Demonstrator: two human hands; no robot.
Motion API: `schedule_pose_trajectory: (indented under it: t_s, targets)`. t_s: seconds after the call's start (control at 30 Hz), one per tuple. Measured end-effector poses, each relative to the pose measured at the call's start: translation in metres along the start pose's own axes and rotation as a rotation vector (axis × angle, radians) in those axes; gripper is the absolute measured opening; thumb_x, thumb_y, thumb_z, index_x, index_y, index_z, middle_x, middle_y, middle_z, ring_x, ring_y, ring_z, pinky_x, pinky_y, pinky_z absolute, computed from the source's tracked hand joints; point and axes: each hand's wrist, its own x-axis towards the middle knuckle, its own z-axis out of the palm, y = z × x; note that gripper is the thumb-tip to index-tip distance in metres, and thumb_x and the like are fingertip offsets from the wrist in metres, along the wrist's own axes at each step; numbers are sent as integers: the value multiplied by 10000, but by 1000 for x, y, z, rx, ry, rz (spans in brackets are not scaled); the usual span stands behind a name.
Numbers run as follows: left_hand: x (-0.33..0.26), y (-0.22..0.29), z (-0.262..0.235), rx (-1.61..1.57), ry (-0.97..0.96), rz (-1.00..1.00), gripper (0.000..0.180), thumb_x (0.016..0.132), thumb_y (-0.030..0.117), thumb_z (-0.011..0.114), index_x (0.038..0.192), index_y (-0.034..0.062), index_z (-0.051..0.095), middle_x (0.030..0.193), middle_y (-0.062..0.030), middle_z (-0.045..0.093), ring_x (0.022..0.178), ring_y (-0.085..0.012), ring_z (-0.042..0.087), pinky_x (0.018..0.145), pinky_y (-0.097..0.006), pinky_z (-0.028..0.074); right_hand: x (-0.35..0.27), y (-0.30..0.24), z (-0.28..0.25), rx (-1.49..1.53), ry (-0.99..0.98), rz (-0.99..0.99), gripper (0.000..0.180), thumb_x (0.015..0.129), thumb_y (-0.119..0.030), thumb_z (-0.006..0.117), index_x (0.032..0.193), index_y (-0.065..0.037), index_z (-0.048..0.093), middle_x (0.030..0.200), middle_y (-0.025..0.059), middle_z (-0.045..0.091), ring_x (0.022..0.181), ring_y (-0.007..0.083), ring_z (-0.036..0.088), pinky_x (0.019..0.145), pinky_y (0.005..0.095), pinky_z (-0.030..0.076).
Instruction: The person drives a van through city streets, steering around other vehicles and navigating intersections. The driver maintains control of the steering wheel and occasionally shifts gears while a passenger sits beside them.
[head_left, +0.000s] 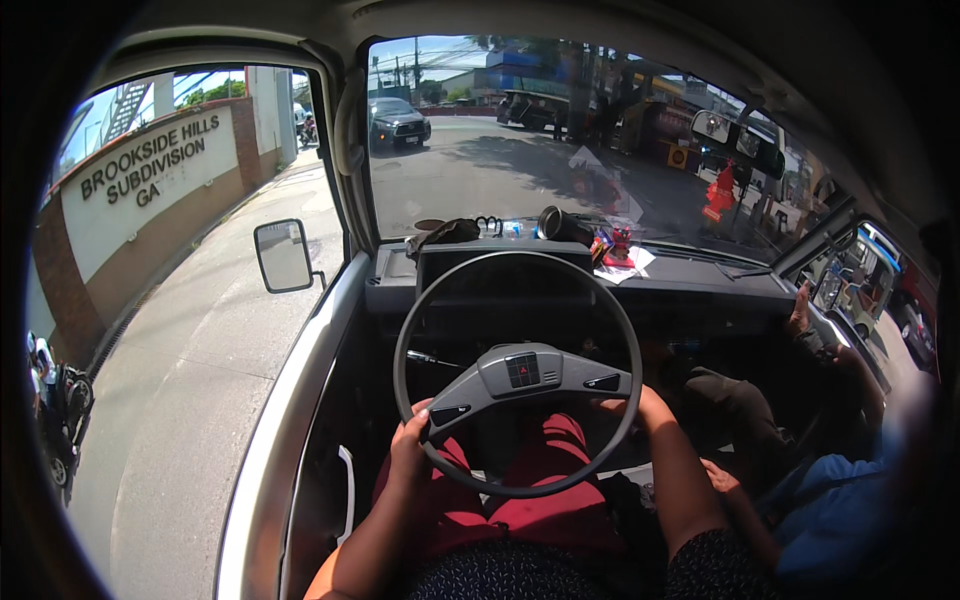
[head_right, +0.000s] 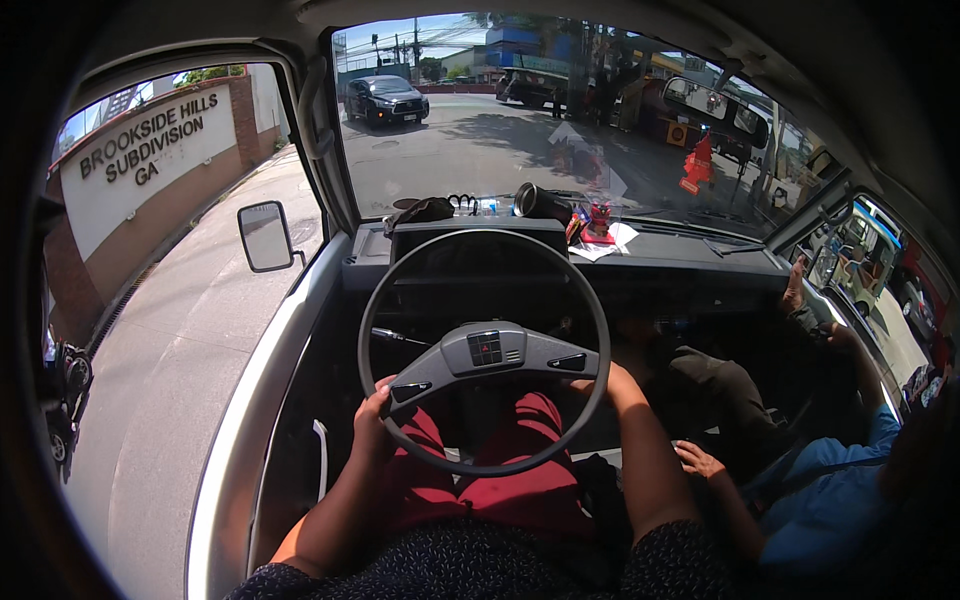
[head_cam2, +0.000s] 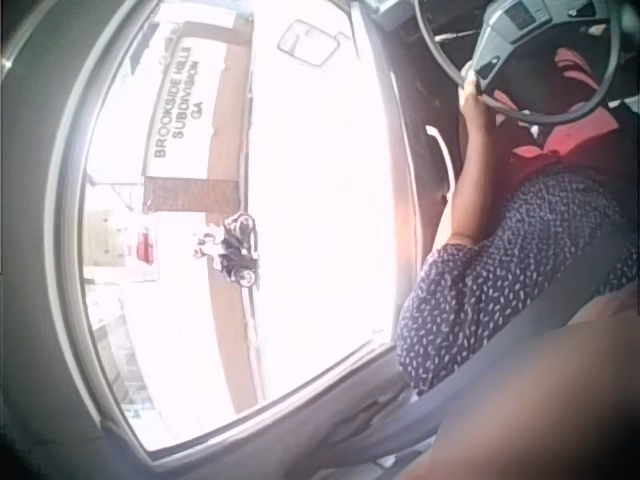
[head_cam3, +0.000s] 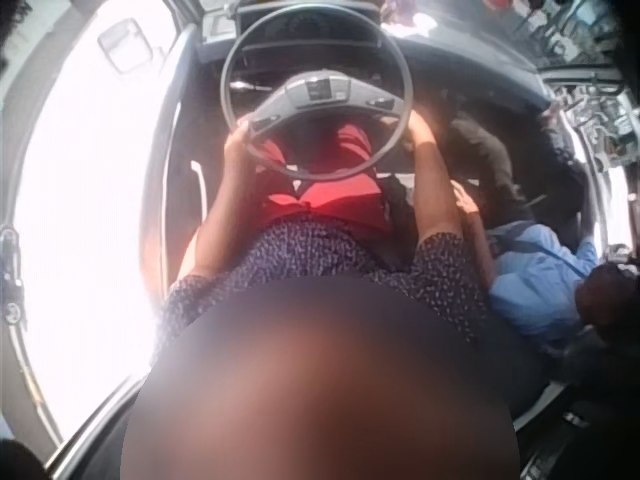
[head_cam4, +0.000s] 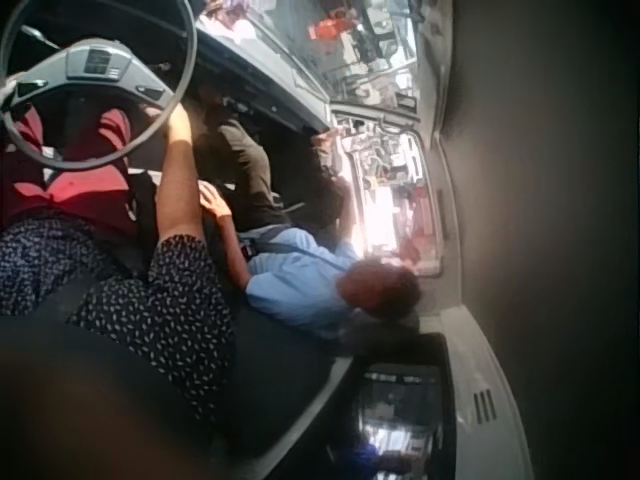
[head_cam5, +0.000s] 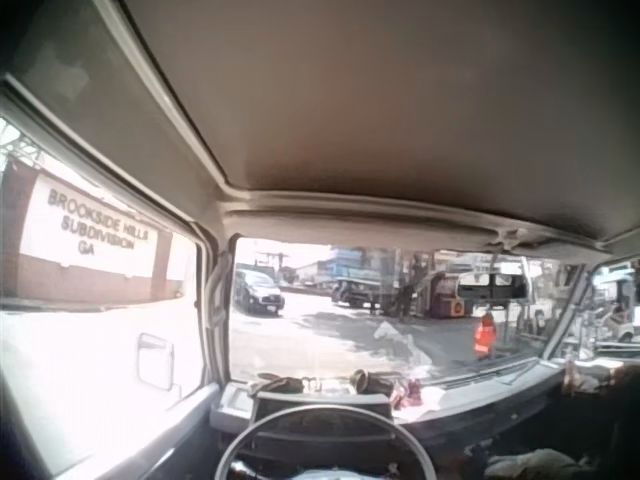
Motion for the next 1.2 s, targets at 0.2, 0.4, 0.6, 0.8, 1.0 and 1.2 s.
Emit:
schedule_pose_trajectory:
  t_s: [0.2, 0.4, 0.6, 0.8, 1.0, 1.2]
  targets:
    - [-18, -5, -8, 145, -195, -210, 641, 949, 394, 568, 1401, -58, 525, 1287, -245, 640, 1134, -349, 681, 932, -447, 574, -22, -66, -23, -230, -37, 200, 459, 882, -356, 767, 1259, -98, 720, 1219, 142, 741, 1163, 289, 695, 971, 390, 548]
    - [-36, -37, -9, 233, -235, -339, 646, 1029, 461, 501, 1415, -55, 538, 1266, -226, 687, 1163, -312, 672, 1013, -434, 519, -1, -41, -22, -332, -94, 270, 609, 868, -558, 708, 1235, -73, 739, 1215, 173, 732, 1154, 317, 695, 972, 399, 543]
    - [-47, -37, 9, 173, -412, -543, 559, 1071, 452, 433, 1421, 34, 557, 1309, -98, 686, 1189, -244, 638, 1000, -404, 505, 7, -32, -24, -337, -55, 172, 656, 833, -595, 704, 1195, -49, 747, 1135, 183, 747, 1094, 338, 711, 951, 417, 543]
    - [-66, 2, 43, 121, -170, -717, 505, 1052, 459, 461, 1381, 98, 587, 1308, -122, 631, 1155, -272, 596, 988, -507, 524, 2, -40, -32, -251, -46, 174, 624, 832, -574, 701, 1166, -49, 753, 1141, 187, 742, 1100, 333, 708, 952, 416, 548]
    - [-57, 12, 47, 198, -136, -775, 542, 1040, 482, 486, 1392, 80, 581, 1299, -173, 603, 1166, -327, 591, 957, -581, 549, 15, -35, -33, -259, -35, 224, 646, 842, -591, 701, 1198, -54, 749, 1164, 184, 740, 1117, 331, 704, 970, 413, 543]
    - [-48, 4, 42, 189, -186, -590, 590, 1031, 513, 503, 1423, 76, 561, 1333, -190, 570, 1209, -393, 582, 981, -584, 541, 18, -39, -37, -271, -24, 203, 643, 847, -576, 712, 1207, -44, 745, 1147, 198, 742, 1107, 332, 708, 966, 401, 542]
